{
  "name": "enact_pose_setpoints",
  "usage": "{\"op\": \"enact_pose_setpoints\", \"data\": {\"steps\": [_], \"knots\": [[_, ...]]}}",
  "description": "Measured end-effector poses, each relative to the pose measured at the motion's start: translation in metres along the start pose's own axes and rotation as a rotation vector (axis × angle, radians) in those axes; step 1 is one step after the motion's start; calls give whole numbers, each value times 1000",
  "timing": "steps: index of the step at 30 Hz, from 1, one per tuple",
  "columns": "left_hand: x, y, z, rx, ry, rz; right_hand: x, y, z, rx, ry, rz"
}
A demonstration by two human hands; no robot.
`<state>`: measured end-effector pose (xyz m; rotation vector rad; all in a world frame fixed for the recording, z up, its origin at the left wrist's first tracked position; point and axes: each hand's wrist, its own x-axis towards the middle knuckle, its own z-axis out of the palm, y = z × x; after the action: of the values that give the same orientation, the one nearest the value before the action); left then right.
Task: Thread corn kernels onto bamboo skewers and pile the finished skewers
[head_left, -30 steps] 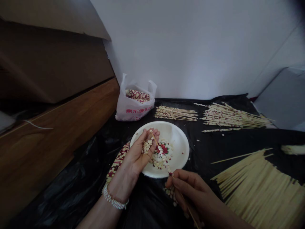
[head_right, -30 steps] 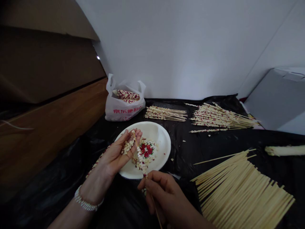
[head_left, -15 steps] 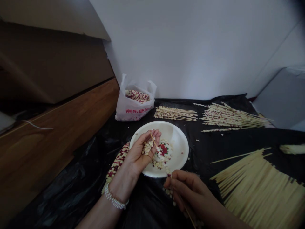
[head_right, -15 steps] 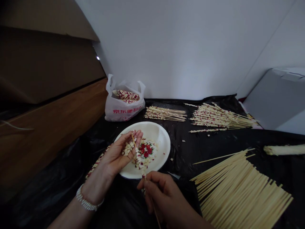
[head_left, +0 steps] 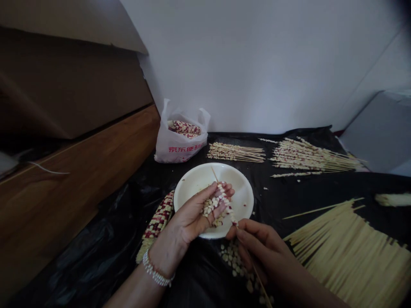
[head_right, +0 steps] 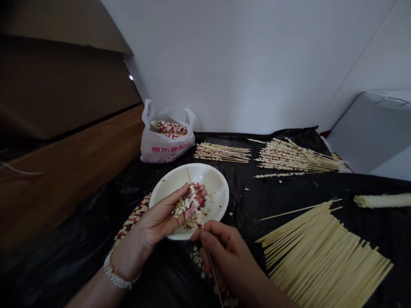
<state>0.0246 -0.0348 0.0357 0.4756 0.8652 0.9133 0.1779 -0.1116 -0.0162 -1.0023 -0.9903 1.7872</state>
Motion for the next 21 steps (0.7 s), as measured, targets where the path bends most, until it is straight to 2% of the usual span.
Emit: {"op": "enact_pose_setpoints", "data": {"steps": [2,7,15,21], "knots": [[4,3,-2,-59,24,-29,0,1,-1,9,-8,14],[5,8,-6,-169,67,72,0,4,-1,29,3,1],[14,11,-7,-247,240,174,-4,-1,10,-8,-23,78],[11,12,-10,-253,192,209,-5,6,14,73,-69,107]]}}
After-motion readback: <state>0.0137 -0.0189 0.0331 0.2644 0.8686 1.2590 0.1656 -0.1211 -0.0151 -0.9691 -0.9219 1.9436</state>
